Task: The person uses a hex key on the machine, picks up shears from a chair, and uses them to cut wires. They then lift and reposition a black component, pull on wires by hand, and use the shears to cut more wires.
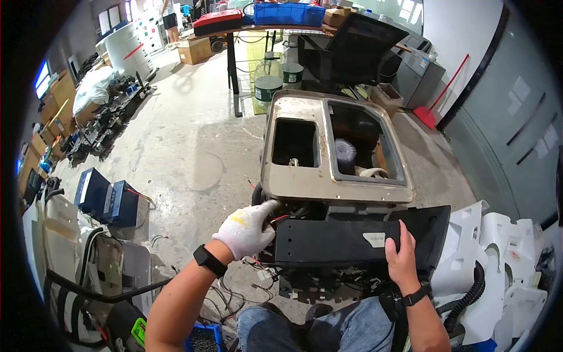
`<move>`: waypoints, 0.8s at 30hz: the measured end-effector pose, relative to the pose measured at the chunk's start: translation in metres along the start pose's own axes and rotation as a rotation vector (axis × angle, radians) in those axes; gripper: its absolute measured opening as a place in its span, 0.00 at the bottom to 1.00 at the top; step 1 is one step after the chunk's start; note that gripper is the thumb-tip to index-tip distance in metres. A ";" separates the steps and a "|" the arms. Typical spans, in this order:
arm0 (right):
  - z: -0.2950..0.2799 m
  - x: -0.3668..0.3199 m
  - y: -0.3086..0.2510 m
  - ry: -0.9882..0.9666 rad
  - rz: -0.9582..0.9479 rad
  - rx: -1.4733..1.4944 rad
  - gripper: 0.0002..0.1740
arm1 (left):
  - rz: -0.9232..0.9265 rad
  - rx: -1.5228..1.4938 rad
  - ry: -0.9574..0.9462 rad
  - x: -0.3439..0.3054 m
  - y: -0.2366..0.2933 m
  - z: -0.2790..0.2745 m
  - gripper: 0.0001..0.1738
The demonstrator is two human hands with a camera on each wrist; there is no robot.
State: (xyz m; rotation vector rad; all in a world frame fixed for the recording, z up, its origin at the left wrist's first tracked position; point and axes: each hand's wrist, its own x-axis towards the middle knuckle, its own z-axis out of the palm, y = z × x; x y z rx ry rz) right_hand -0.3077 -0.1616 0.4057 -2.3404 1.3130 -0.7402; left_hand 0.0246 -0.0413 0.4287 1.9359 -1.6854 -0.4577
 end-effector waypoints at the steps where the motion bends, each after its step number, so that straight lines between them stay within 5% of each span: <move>1: 0.000 0.000 0.000 0.000 0.001 -0.006 0.31 | -0.004 0.003 0.003 0.000 -0.001 -0.001 0.24; 3: 0.000 0.000 0.001 -0.002 -0.004 -0.011 0.32 | 0.018 0.179 -0.059 0.001 0.000 -0.002 0.25; 19: 0.001 -0.002 0.005 -0.004 -0.002 0.027 0.34 | 0.023 0.132 0.104 -0.022 -0.004 0.010 0.21; 24: -0.001 0.000 0.002 -0.010 -0.008 0.020 0.34 | 0.141 0.346 0.286 -0.007 -0.004 0.006 0.07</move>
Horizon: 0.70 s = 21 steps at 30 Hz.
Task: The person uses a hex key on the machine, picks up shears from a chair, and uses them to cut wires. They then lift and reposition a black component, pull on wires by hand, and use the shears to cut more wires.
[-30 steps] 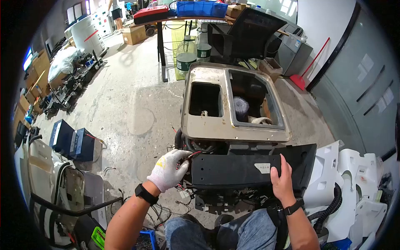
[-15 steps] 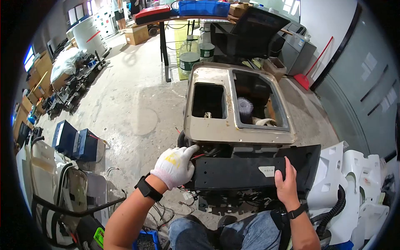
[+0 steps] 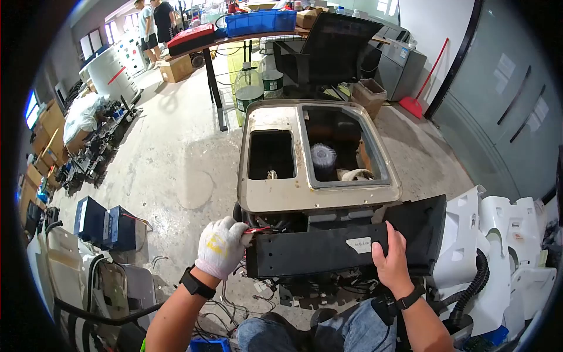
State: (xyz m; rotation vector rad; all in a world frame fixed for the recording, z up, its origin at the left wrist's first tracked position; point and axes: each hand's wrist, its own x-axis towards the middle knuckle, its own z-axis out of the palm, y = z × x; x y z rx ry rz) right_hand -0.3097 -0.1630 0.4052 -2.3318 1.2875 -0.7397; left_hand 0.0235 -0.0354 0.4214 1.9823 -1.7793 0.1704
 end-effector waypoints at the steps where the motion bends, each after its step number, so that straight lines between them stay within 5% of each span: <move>1: 0.000 0.000 0.000 0.001 0.000 0.000 0.35 | 0.001 0.002 -0.002 0.006 0.001 -0.003 0.07; 11: -0.001 -0.001 0.000 0.005 -0.001 0.007 0.36 | -0.060 -0.359 0.042 0.035 0.037 -0.021 0.05; 13: -0.001 0.000 -0.001 -0.001 0.006 0.011 0.36 | -0.240 -0.485 0.006 0.037 0.030 -0.022 0.06; 21: -0.002 0.001 -0.001 0.003 0.006 0.016 0.35 | -0.439 -0.536 -0.055 0.010 -0.009 0.006 0.06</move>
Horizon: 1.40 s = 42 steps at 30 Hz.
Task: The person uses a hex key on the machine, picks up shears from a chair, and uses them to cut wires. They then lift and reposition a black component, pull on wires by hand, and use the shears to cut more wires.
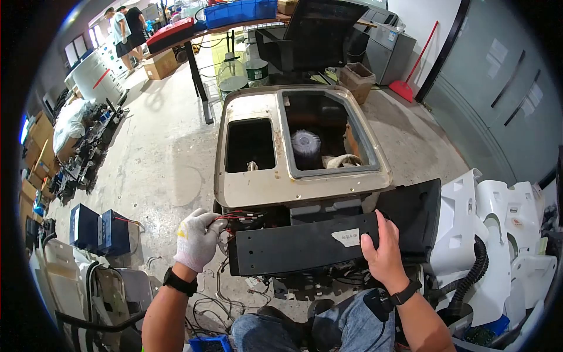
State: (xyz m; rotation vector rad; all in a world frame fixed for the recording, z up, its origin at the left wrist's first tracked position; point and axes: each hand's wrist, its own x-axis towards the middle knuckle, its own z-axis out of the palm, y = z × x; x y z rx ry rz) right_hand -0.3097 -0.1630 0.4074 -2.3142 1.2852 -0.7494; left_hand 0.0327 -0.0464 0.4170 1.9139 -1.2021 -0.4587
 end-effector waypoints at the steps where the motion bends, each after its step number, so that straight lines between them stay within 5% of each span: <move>1: 0.000 0.000 0.000 -0.001 0.000 0.002 0.35 | -0.038 -0.025 -0.017 -0.001 -0.004 0.001 0.06; 14: 0.005 -0.002 0.004 0.045 0.008 -0.003 0.33 | 0.016 0.047 0.010 -0.009 -0.045 0.020 0.12; 28: 0.012 0.000 0.019 0.044 -0.067 -0.027 0.32 | -0.188 0.173 -0.060 -0.093 -0.037 -0.014 0.19; 36: 0.016 0.005 0.028 0.018 -0.044 0.002 0.34 | -0.009 -0.040 -0.110 -0.115 -0.032 0.028 0.25; 42: 0.015 0.006 0.024 0.006 -0.040 0.035 0.33 | -0.146 0.006 -0.081 -0.130 -0.061 0.047 0.24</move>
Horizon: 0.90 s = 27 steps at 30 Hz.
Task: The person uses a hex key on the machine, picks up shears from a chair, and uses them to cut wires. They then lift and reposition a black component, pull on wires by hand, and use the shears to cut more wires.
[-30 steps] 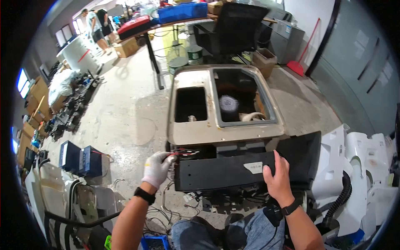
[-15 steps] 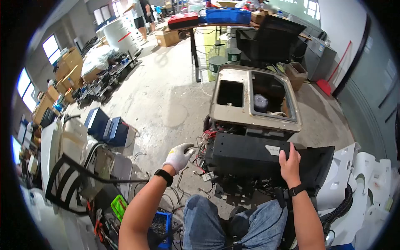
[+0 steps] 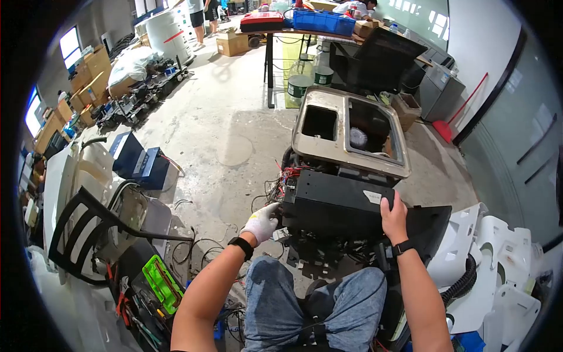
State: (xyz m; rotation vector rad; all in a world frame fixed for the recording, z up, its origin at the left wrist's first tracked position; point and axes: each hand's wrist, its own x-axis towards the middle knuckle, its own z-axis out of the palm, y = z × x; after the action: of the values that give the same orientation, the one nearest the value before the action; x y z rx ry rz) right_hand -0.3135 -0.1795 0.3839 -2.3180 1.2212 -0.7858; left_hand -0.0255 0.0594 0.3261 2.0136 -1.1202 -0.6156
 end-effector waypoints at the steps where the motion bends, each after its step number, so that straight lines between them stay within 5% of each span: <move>1: -0.001 -0.001 -0.003 0.022 -0.009 -0.016 0.33 | -0.073 -0.010 -0.042 -0.005 0.007 -0.008 0.23; 8: -0.017 -0.021 -0.018 0.110 0.078 -0.029 0.34 | -0.101 0.018 -0.062 -0.024 0.004 -0.036 0.24; 12: -0.043 -0.081 -0.023 0.153 0.030 0.025 0.33 | -0.079 -0.018 -0.094 -0.033 -0.007 -0.039 0.22; 16: -0.067 -0.142 0.010 0.174 0.217 0.109 0.34 | 0.016 -0.190 -0.008 -0.033 -0.010 -0.026 0.23; 19: -0.088 -0.172 0.041 0.175 0.385 0.140 0.32 | 0.072 -0.171 0.069 -0.032 0.048 -0.026 0.27; 24: -0.099 -0.179 0.072 0.199 0.381 0.145 0.30 | 0.099 -0.098 0.157 0.002 0.078 -0.002 0.33; 27: -0.091 -0.168 0.088 0.110 0.429 0.146 0.32 | 0.110 0.375 0.221 0.008 0.112 0.011 0.36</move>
State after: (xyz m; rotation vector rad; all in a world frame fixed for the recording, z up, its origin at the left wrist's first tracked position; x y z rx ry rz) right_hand -0.5027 -0.0932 0.3530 -1.8248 1.5789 -0.8196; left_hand -0.0864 0.0099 0.4077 2.2472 -1.2693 -0.1252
